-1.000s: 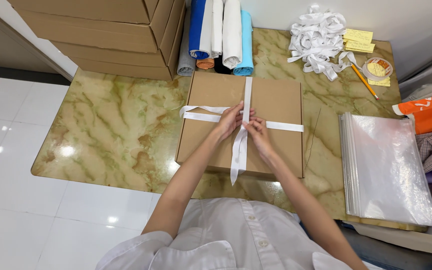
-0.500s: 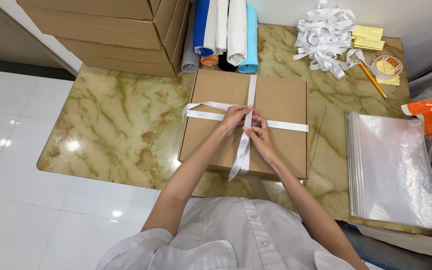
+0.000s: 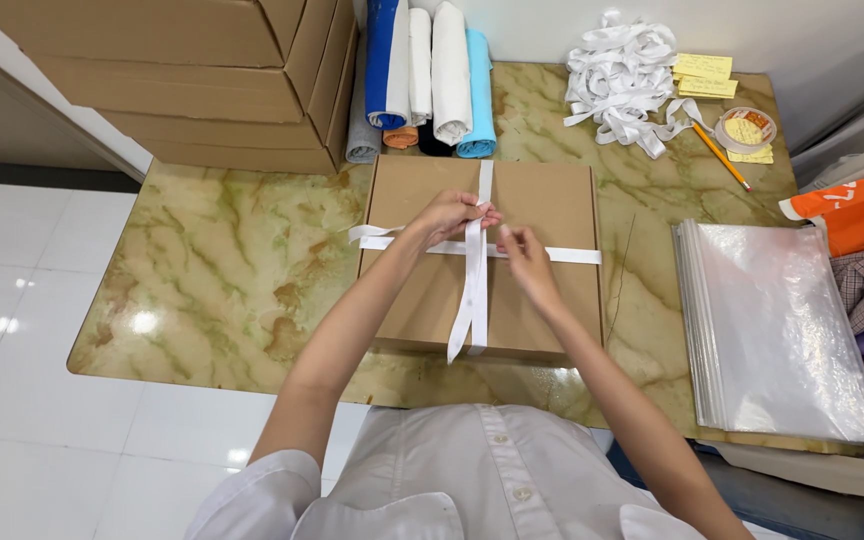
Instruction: The person places two plastic-wrapped rolled items into a cardboard box, closes the lid, and ties the box with a white ribbon. The person wraps the ribbon around the box, ties a knot, and finishes with a bow on top.
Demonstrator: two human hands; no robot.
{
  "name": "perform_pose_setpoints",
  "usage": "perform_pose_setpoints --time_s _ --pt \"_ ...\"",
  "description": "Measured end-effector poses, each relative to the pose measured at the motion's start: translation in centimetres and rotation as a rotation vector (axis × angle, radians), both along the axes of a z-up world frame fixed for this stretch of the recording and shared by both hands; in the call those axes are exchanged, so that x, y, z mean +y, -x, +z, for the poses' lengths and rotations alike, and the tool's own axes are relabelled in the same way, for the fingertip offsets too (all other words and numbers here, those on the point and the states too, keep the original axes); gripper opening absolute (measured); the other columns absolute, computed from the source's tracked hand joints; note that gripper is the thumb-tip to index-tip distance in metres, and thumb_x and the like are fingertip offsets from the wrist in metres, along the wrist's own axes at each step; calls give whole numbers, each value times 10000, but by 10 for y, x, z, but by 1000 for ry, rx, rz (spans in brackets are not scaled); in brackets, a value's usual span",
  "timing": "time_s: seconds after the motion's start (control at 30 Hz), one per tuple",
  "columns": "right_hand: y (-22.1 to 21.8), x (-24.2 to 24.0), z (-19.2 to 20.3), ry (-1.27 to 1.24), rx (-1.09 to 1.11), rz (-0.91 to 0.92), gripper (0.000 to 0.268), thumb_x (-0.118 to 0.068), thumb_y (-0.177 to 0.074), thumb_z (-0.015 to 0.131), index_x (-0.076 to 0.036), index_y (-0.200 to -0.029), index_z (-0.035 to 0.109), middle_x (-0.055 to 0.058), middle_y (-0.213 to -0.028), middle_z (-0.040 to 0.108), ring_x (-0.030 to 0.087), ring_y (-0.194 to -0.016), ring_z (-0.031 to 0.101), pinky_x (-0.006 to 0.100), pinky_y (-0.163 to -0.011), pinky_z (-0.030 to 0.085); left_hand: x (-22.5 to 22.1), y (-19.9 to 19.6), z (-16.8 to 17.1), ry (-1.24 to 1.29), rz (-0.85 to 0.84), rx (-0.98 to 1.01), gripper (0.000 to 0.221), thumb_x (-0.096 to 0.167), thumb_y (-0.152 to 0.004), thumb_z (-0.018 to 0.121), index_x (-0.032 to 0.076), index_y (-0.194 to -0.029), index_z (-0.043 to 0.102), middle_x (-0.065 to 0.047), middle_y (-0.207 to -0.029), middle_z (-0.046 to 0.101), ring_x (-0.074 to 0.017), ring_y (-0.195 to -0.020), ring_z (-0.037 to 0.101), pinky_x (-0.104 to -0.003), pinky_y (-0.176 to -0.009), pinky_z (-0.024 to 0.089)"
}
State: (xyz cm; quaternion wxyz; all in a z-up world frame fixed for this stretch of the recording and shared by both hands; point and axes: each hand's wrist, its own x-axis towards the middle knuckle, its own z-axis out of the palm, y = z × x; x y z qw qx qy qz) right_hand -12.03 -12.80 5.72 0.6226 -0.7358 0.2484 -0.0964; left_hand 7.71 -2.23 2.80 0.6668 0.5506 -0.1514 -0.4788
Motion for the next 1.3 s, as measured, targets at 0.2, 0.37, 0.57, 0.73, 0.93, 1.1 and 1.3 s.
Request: perform_pose_setpoints --time_s 0.2,0.37,0.57,0.73,0.93,1.1,1.3 --pt "-42 -20 -85 -1132 77 224 553 -641 -1022 398 -148 -1031 650 73 -967 756 235 -863 772 388 -758 627 -1 5 -2 -44 -37 -46 340 228 -973 700 -13 -1208 660 -129 -1117 745 -85 -767 743 -180 -699 653" --pt "-46 4 -39 -1175 123 197 430 -546 -1025 502 -165 -866 624 -27 -729 595 146 -679 659 327 -723 601 8 7 3 -24 -16 -75 319 237 -955 727 7 -1172 685 -122 -1086 759 -148 -789 756 -278 -639 676" --pt "-45 18 11 -1315 118 196 443 -521 -1028 468 -181 -766 577 -8 -778 602 196 -810 651 385 -836 545 17 21 21 13 1 -66 301 238 -967 708 12 -1164 676 -113 -1080 760 -138 -777 752 -287 -592 676" --pt "-57 24 -28 -1493 162 183 438 -419 -1012 432 -120 -739 600 150 -1021 746 350 -1094 705 540 -1036 503 14 27 23 40 -17 -31 317 285 -972 702 44 -1176 672 -89 -1111 759 -58 -791 741 -235 -614 656" --pt "-57 17 -63 -1575 115 126 354 -332 -1019 475 -63 -859 639 92 -852 707 310 -983 727 529 -1007 537 3 24 3 72 -19 -10 307 309 -958 731 86 -1166 695 -62 -1099 769 -26 -918 721 -146 -752 587" --pt "-36 20 -60 -566 -21 -96 217 -218 -944 618 -62 -810 688 110 -687 705 226 -627 735 323 -592 613 12 30 11 -25 34 -48 325 354 -985 688 152 -1239 683 14 -1177 751 -37 -1063 673 -178 -815 492" --pt "-9 -47 -26 415 -221 52 98 -208 -864 842 -172 -936 786 24 -860 687 187 -867 659 312 -806 501 9 43 -17 26 222 260 316 369 -992 684 179 -1243 660 -28 -1183 755 -174 -1014 718 -399 -866 589"
